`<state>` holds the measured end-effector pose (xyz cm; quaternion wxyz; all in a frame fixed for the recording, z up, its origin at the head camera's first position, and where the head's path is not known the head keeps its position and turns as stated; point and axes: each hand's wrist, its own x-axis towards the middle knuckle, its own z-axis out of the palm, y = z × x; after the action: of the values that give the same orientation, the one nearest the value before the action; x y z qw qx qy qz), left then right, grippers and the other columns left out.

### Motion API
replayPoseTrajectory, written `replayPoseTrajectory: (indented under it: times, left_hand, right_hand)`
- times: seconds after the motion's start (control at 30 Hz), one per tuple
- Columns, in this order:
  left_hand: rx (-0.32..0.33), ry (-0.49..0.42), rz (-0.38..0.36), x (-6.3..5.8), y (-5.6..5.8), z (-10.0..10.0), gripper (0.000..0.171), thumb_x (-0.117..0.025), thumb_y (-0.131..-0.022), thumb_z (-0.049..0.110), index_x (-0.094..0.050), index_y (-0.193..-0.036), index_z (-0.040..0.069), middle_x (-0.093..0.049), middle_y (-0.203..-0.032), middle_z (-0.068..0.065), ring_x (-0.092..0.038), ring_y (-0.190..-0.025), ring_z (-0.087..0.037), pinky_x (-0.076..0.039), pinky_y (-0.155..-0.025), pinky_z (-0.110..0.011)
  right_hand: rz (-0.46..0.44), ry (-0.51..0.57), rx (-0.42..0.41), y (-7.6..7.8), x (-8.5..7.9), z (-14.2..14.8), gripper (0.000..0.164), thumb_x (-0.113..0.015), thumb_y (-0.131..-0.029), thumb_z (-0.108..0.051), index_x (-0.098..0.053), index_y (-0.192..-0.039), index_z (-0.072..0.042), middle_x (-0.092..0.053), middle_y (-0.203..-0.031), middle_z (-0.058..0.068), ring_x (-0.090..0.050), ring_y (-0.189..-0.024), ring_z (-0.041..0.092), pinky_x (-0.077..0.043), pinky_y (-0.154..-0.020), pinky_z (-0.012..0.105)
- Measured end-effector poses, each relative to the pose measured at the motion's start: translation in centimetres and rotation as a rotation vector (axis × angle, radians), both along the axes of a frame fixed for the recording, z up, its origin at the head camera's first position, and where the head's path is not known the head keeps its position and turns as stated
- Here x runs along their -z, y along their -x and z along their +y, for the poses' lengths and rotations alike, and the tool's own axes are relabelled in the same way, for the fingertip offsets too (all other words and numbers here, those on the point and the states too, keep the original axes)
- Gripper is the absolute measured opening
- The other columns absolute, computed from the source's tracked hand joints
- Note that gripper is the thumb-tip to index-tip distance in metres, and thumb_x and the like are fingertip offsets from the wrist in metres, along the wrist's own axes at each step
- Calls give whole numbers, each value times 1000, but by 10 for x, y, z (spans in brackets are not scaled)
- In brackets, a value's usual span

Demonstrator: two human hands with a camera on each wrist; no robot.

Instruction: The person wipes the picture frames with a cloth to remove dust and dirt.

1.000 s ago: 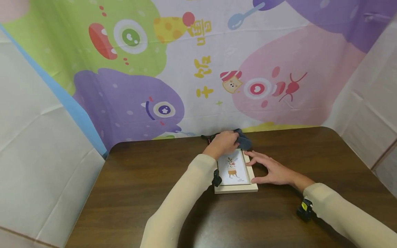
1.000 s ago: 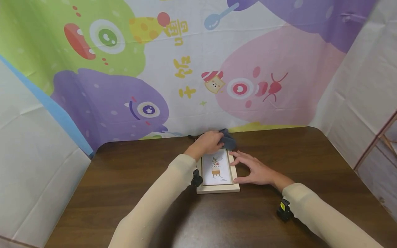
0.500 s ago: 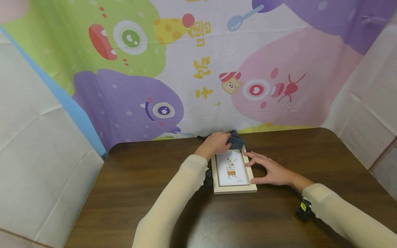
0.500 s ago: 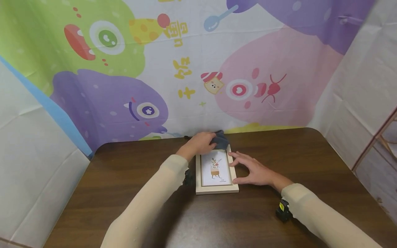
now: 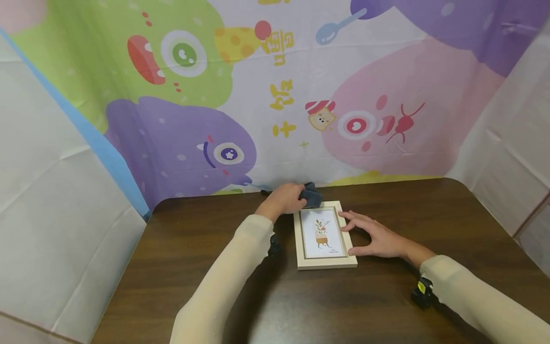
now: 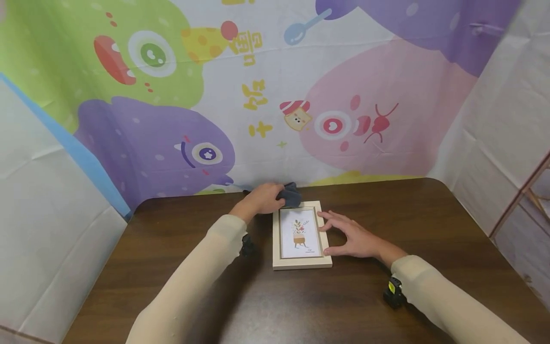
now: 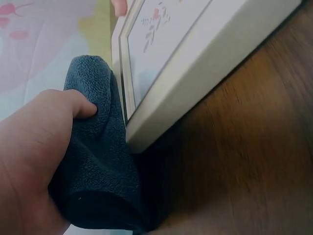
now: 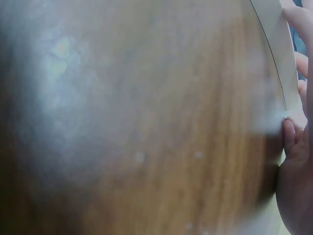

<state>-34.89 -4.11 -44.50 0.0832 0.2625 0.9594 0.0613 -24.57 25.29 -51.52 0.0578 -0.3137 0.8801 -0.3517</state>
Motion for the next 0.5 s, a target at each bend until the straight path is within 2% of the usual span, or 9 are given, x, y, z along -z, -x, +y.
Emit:
replayPoseTrajectory:
  times: [0.17, 0.5]
  left_hand:
    - [-13, 0, 10, 4, 0, -3, 43, -50, -102, 32, -55, -141, 14, -66, -135, -8, -63, -123, -27, -48, -108, -42]
    - [16, 100, 45, 0, -5, 12, 47, -46, -105, 34, -49, -148, 15, -64, -139, -7, -62, -126, -25, -48, -110, -39]
  right_hand:
    - [11, -1, -5, 1, 0, 0, 44, -83, -80, -49, -61, -116, -35, -33, -167, 1, -23, -156, 42, -25, -115, 70]
    - [14, -9, -3, 1, 2, 0, 44, -81, -81, -50, -61, -118, -35, -32, -167, 1, -21, -156, 43, -25, -112, 74]
